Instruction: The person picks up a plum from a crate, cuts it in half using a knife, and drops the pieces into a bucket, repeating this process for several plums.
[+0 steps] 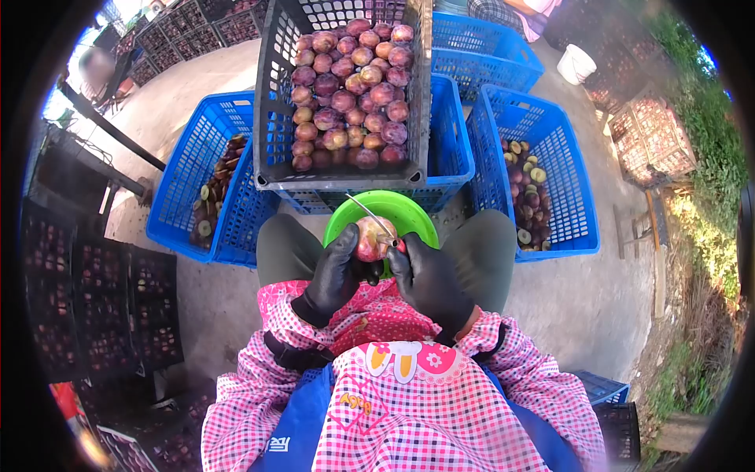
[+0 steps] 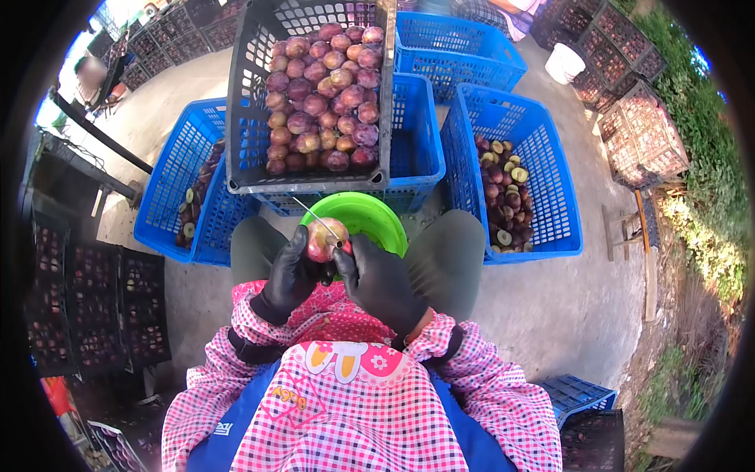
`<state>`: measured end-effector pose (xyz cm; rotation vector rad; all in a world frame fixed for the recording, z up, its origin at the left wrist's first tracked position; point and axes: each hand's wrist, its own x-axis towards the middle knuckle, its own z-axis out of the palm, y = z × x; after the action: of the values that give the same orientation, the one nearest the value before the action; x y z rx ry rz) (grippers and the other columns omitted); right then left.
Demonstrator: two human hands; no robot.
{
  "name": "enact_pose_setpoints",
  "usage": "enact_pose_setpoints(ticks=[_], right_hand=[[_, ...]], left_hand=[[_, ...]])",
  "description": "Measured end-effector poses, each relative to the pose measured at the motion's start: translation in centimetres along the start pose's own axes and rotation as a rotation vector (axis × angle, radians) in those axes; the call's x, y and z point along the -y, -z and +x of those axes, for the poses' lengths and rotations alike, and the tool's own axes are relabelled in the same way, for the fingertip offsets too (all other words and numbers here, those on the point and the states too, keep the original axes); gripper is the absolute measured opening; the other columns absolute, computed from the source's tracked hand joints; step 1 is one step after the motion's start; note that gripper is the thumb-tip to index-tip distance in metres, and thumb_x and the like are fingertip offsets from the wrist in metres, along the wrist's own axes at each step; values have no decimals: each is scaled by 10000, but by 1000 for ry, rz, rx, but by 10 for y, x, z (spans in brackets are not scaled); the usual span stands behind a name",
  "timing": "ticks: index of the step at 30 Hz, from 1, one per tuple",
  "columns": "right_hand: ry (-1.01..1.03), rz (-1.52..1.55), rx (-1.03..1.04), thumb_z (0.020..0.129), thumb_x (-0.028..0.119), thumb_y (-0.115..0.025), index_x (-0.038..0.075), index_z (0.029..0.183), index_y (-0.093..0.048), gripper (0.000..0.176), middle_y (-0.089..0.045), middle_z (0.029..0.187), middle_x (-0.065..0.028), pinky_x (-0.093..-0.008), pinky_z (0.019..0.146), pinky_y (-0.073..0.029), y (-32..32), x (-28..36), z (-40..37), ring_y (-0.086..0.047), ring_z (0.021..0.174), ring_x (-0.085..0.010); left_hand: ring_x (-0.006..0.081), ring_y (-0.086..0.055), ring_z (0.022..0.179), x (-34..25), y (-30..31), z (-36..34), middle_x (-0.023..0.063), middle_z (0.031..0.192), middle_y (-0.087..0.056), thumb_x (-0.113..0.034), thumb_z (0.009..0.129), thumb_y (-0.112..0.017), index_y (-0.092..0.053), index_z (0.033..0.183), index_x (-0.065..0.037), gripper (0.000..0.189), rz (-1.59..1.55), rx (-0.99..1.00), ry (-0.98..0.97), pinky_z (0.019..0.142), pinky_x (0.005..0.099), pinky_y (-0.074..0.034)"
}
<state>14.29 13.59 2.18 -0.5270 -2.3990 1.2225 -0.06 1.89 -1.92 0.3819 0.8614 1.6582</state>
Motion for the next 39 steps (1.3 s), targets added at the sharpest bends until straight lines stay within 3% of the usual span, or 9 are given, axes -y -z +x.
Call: enact_pose_setpoints(ticks=[8,10,13,15,17,19,22,29,39], right_hand=[[87,-75,-81,1003,305,-546,32,965,-549,275,-603,664,-168,-437,488,-452,-14,-40,-3,-604,549,-346],[-435,960,507,1039,335,-497,60,981,-565,290,-566,615,-37,-302,426,-375,2,-54,1,-513,446,-149],[-283,1117,255,1058,365,-463,80,1005,-572,310,-511,618,46,-209,425,-298,23,-24,3,-403,459,-19],[-422,993,184,1026,375,-538,54,1063,-605,329,-555,645,28,-209,445,-333,13,-37,22,-432,469,-39],[258,339,-153,991,391,-602,46,1143,-628,379,-592,685,18,-213,462,-363,-21,-51,27,-452,498,-38],[34,321,-8,968,399,-639,46,1212,-626,430,-628,747,2,-224,473,-390,-5,-46,20,-479,530,-42],[-620,725,-117,990,432,-587,51,1220,-616,446,-592,728,6,-231,463,-378,-7,-31,11,-472,522,-52],[-5,171,-70,1012,305,-552,25,1190,-578,333,-629,747,-120,-355,603,-492,5,-36,1,-656,649,-239],[-49,-37,59,985,268,-578,52,975,-537,220,-625,726,-194,-481,553,-477,-9,-26,-13,-628,650,-414]], left_hand=[[136,-613,715,-14,-5,3,71,958,-643,-495,1040,-404,-550,1238,-51,508,519,-112,-85,562,246,-476],[120,-603,705,-14,19,8,62,952,-650,-496,1037,-416,-559,1239,-60,501,151,78,120,568,245,-476],[118,-582,800,-18,15,30,76,1046,-625,-574,1010,-415,-522,1291,-56,599,42,-64,275,564,252,-463],[107,-572,730,-30,-6,35,54,968,-635,-637,995,-371,-559,1259,-70,653,42,-182,323,567,248,-452],[99,-564,668,-46,0,33,34,867,-636,-676,982,-334,-592,1215,-80,689,496,133,566,579,256,-452],[88,-548,620,-48,-15,28,9,770,-615,-697,970,-323,-615,1162,-88,702,378,-13,454,578,244,-442],[128,-635,784,-22,-13,21,91,1052,-635,-568,984,-494,-431,1392,-41,669,740,63,-59,692,274,-531],[138,-625,942,9,21,16,86,1257,-560,-293,965,-647,-332,1464,-41,642,540,-89,-150,784,295,-538],[86,-563,919,2,20,10,34,1226,-582,-232,973,-637,-382,1458,-40,581,483,-130,7,796,256,-489]])
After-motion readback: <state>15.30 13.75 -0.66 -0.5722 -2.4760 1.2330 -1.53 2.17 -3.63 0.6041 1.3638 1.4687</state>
